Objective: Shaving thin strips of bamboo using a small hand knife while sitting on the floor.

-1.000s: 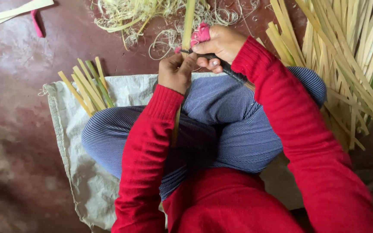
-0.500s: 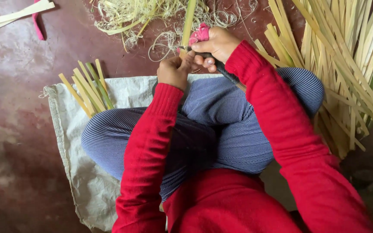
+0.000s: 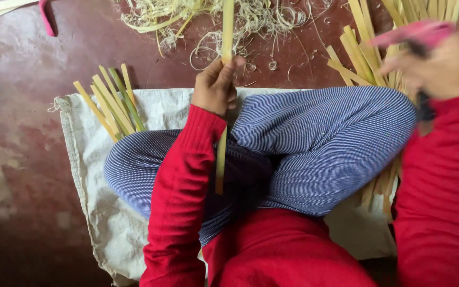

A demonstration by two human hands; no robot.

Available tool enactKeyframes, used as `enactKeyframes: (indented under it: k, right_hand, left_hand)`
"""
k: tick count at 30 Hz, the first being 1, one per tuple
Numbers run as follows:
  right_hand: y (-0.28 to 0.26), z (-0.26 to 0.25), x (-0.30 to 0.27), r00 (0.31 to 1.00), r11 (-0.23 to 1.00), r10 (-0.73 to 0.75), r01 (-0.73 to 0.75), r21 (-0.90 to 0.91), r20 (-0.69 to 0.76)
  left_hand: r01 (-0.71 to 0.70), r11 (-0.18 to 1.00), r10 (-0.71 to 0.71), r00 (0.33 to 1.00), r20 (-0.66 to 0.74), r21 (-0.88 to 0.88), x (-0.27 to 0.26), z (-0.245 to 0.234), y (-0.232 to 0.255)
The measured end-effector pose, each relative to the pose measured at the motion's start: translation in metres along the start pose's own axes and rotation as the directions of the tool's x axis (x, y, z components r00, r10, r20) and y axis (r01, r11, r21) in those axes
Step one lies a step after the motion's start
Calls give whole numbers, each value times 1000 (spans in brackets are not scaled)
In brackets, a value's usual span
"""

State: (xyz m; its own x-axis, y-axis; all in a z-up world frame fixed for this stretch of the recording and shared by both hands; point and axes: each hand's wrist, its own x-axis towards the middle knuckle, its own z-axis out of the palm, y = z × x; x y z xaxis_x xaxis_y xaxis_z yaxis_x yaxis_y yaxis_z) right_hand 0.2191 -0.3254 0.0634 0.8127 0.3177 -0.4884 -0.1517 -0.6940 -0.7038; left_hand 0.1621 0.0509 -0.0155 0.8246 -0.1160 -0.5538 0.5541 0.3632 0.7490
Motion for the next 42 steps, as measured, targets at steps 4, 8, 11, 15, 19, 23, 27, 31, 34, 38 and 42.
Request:
enactKeyframes:
  k: [4,8,11,15,19,23,27,31,34,38,42]
  right_hand:
    - [184,-15,-18,892,601,-61,-325,-730,-448]
    - [201,-15,-29,785,603,174,-562,-566,-595]
    - [173,26,-9,598,534,426,-772,-344,-679]
    - [189,74,-4,265,340,707,-940,-12,-656]
    - [329,52,21,694,370,338,-719,-588,-636]
    - [224,16,21,597,488,565,-799,-352,-569]
    - [219,-11,4,619,673,520,-721,-164,-589]
    - [427,-61,-21,405,826,343,-560,67,-847]
    - [329,-28,-59,435,749,370,-662,-13,-821]
    - [348,-2,-76,414,684,488,-728,42,-769]
    - [364,36,-74,352,544,602,-838,46,-717]
  left_hand:
    - [-55,997,54,999,-6,-54,-6,1,3]
    - [-100,983,91,994,-64,-155,-4,8,-7]
    - [-66,988,58,997,-57,-137,0,9,-11]
    - [-45,996,43,999,-31,-79,0,2,-3]
    - [-12,1000,11,999,-32,-9,1,-6,-3]
    - [-6,1000,6,998,-54,8,3,-9,-6]
    - [20,1000,-21,998,-59,-13,2,-4,1]
    - [36,999,-39,998,-58,-38,2,-6,-1]
    - [49,997,-52,997,-57,-52,7,-8,-6]
    - [75,996,-77,995,-59,-44,6,-7,-4]
    - [40,999,-40,999,-18,-26,7,-6,-7]
